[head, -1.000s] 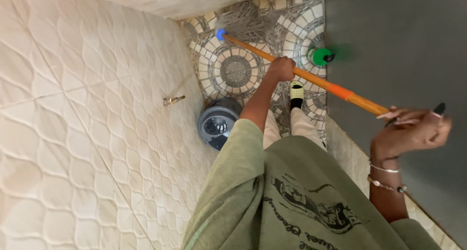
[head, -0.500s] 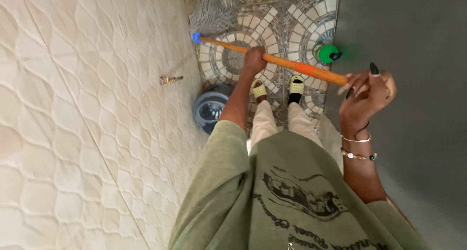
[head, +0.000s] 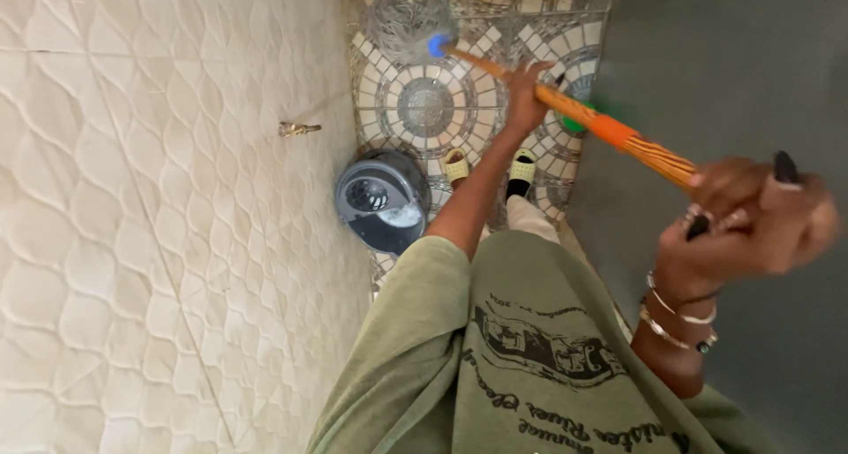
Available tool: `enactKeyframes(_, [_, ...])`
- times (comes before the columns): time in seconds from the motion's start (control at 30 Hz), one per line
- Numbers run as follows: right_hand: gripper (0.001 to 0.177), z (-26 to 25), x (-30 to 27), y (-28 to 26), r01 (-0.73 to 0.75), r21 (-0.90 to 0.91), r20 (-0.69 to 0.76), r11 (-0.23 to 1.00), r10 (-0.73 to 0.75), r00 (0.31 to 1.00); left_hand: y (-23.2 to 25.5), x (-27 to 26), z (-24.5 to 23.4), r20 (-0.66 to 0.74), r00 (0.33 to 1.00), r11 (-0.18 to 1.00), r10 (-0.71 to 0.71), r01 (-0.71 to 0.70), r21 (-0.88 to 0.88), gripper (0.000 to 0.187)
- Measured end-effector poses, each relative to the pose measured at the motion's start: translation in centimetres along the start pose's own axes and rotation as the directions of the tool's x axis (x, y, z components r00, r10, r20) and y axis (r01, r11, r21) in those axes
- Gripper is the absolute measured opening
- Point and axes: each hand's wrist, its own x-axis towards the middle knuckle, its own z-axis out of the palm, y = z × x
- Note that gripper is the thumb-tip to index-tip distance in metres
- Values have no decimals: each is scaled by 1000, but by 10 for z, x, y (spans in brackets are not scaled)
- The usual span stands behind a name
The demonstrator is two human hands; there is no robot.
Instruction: The person mops a tiled floor in a bathroom using a mop, dipping it into a bucket and moving it across the surface around a toilet.
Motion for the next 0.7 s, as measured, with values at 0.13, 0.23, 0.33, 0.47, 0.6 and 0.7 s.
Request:
enactKeyframes(0.13, [33, -39, -5, -16, -60, 29, 34, 998, 59, 998, 31, 16, 51, 28, 990, 990, 140, -140, 1, 45])
enactKeyframes(0.23, [23, -72, -8, -6, 3, -109, 64, 994, 4, 998, 51, 24, 83, 1, 977, 974, 212, -211, -83, 51])
enactKeyframes(0.33, [18, -117, -21, 15, 112, -241, 101, 964, -89, 991, 71, 26, 114, 120, 957, 945, 266, -234, -231, 50])
enactKeyframes(0.47, [26, -187, -34, 44, 136, -184, 260, 973, -85, 962, 97, 16, 152, 148, 896, 887, 419, -369, -280, 48])
enactKeyframes(0.6, [37, -233, -9, 65, 299, -52, 546, 953, -224, 807, 100, 2, 169, 526, 804, 961, 276, -236, -145, 20])
enactKeyframes(0.7, [44, -232, -62, 72, 313, -260, 143, 914, -284, 948, 90, 0, 164, 638, 694, 942, 333, -275, -192, 13])
